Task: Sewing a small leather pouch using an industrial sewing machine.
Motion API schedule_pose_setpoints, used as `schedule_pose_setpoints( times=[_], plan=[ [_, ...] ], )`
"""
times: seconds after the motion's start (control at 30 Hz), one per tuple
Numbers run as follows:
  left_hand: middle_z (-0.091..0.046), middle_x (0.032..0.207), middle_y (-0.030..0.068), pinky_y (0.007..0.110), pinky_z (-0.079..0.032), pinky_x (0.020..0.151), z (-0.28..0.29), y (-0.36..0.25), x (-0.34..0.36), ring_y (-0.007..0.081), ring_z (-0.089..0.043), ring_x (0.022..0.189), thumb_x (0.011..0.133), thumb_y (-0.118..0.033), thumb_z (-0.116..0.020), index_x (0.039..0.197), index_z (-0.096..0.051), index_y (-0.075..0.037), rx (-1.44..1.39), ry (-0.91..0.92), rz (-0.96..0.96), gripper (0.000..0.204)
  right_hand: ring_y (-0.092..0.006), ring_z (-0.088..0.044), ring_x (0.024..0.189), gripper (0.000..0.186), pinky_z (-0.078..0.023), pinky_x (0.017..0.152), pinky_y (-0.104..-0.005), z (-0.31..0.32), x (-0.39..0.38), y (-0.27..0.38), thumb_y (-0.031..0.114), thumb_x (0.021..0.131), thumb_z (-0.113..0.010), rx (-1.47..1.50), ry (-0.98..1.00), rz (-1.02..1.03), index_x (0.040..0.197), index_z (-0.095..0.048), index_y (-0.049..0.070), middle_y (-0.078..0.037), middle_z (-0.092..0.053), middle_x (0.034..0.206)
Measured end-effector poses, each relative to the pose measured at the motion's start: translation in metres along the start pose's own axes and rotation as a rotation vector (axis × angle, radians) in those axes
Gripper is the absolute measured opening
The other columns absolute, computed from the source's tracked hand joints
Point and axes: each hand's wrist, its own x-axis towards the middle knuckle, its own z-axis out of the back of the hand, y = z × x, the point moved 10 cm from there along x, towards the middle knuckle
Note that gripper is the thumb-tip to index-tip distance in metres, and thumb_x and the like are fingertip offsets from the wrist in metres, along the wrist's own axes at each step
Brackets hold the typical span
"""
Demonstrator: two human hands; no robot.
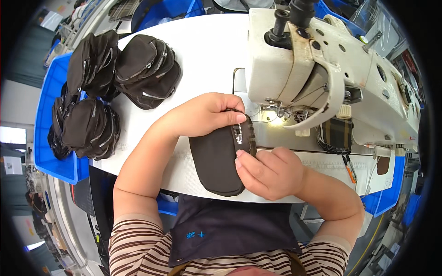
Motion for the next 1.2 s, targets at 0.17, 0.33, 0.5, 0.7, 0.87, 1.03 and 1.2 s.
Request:
schedule_pose_setpoints(
  times=[0.17,0.33,0.5,0.7,0.87,1.03,1.2],
  plan=[
    [-0.072,0.087,0.0098,0.038,-0.052,0.071,0.002,-0.022,0.001,0.0283,-0.067,0.077,0.097,-0.022,-0.071,0.096,-0.072,-0.006,0.565,-0.214,-0.057,0.017,-0.0149,-0.055,0.071,0.026,-0.036,0.057,-0.0276,-0.014,-0.011,-0.002,0.012,0.082,-0.067,-0.020,0.185,-0.052,0.106,-0.072,0.002,-0.014,-0.074,0.111],
    [-0.071,0.083,0.0119,0.042,-0.052,0.069,0.000,-0.027,0.000,0.0333,-0.068,0.078,0.095,-0.022,-0.072,0.095,-0.072,-0.005,0.587,-0.328,-0.338,0.017,-0.0151,-0.054,0.069,0.034,-0.038,0.058,-0.0283,-0.033,-0.018,-0.007,0.013,0.081,-0.067,-0.001,0.356,-0.099,0.112,-0.073,0.000,-0.018,-0.075,0.114],
    [-0.072,0.083,0.0113,0.042,-0.052,0.066,0.005,-0.035,-0.019,0.0343,-0.067,0.074,0.095,-0.021,-0.072,0.095,-0.071,-0.005,0.292,-0.164,-0.111,0.016,-0.0131,-0.048,0.058,0.029,-0.034,0.052,-0.0269,-0.003,-0.007,-0.001,0.010,0.084,-0.066,0.095,0.188,-0.025,0.111,-0.072,0.001,-0.018,-0.075,0.115],
    [-0.070,0.083,0.0100,0.044,-0.054,0.069,-0.032,-0.048,0.005,0.0350,-0.069,0.078,0.094,-0.023,-0.072,0.094,-0.072,-0.009,0.704,-0.198,-0.368,0.015,-0.0131,-0.051,0.060,0.022,-0.033,0.052,-0.0271,0.001,-0.012,0.012,0.014,0.084,-0.067,0.004,0.173,0.055,0.100,-0.072,0.000,-0.019,-0.076,0.098],
    [-0.072,0.086,0.0105,0.044,-0.054,0.071,-0.015,-0.026,0.010,0.0345,-0.069,0.082,0.092,-0.023,-0.073,0.095,-0.074,-0.009,0.747,-0.268,-0.223,0.015,-0.0130,-0.052,0.061,0.025,-0.038,0.054,-0.0274,-0.032,-0.025,0.008,0.013,0.081,-0.068,-0.058,0.403,-0.025,0.101,-0.073,-0.001,-0.022,-0.075,0.112],
    [-0.072,0.086,0.0107,0.042,-0.055,0.074,-0.004,-0.032,-0.001,0.0333,-0.069,0.084,0.089,-0.021,-0.075,0.094,-0.074,-0.009,0.696,-0.271,-0.245,0.014,-0.0118,-0.050,0.061,0.026,-0.039,0.055,-0.0274,-0.037,-0.027,0.010,0.011,0.082,-0.067,-0.040,0.423,-0.059,0.103,-0.074,-0.002,-0.023,-0.073,0.121],
    [-0.071,0.084,0.0108,0.043,-0.054,0.074,-0.008,-0.032,0.002,0.0327,-0.068,0.085,0.088,-0.021,-0.076,0.094,-0.074,-0.010,0.712,-0.271,-0.211,0.013,-0.0123,-0.049,0.059,0.028,-0.037,0.053,-0.0279,-0.037,-0.027,0.010,0.011,0.081,-0.068,-0.041,0.382,-0.077,0.104,-0.075,-0.002,-0.023,-0.074,0.118]
  ],
)
